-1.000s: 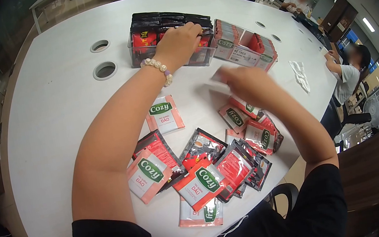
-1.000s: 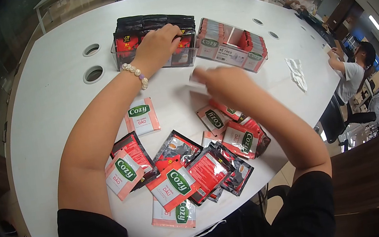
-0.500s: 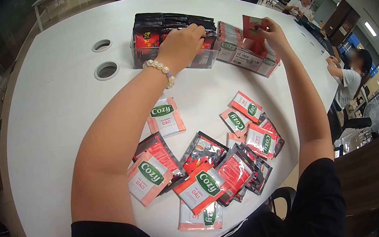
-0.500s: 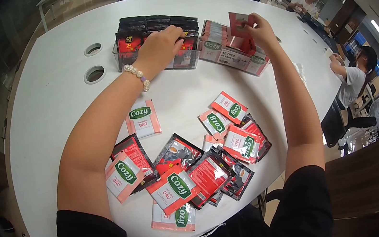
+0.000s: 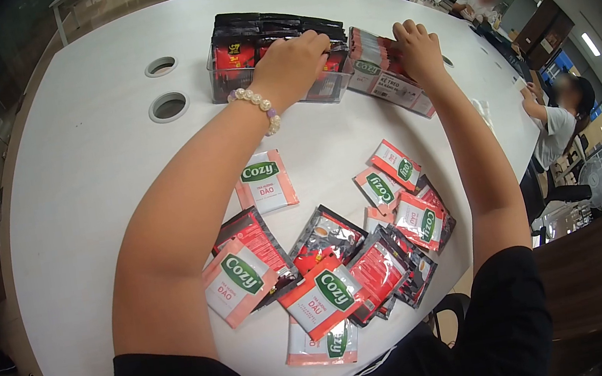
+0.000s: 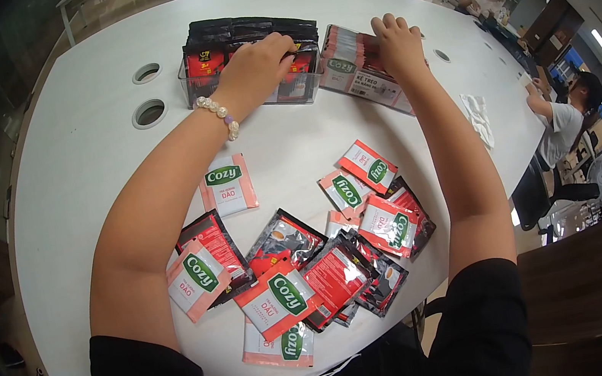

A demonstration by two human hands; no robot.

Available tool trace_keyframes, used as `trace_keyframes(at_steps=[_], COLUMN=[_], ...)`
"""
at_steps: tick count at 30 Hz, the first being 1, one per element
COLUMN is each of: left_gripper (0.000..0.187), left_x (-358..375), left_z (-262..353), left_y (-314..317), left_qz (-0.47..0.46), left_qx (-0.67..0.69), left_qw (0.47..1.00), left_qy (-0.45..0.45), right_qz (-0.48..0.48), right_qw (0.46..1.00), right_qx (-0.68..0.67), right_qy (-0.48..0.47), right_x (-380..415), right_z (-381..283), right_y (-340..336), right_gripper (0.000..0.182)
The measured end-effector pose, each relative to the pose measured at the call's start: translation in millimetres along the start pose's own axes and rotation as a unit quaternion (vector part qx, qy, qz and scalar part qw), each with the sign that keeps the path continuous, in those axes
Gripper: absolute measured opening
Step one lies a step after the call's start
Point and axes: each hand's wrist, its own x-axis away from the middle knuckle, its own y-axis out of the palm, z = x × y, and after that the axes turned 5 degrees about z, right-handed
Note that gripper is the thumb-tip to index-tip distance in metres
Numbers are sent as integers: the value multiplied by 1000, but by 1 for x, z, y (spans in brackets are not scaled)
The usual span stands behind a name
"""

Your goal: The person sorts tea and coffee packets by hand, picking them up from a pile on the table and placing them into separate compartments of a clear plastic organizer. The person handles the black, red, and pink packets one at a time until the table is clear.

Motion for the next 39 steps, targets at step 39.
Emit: trace_keyframes(at_steps=[39], left_gripper=[12], left_x=[-7], left_z=[13], left_y=[-13], left_qz=[-24], left_qx=[24], left_qw=[998], left_qy=[-47], right_qz=[-165], right_qw=[968], right_qx=[-176], right_qy=[62], right_x=[-10], right_z=[14], right_y=[11], right_gripper=[55])
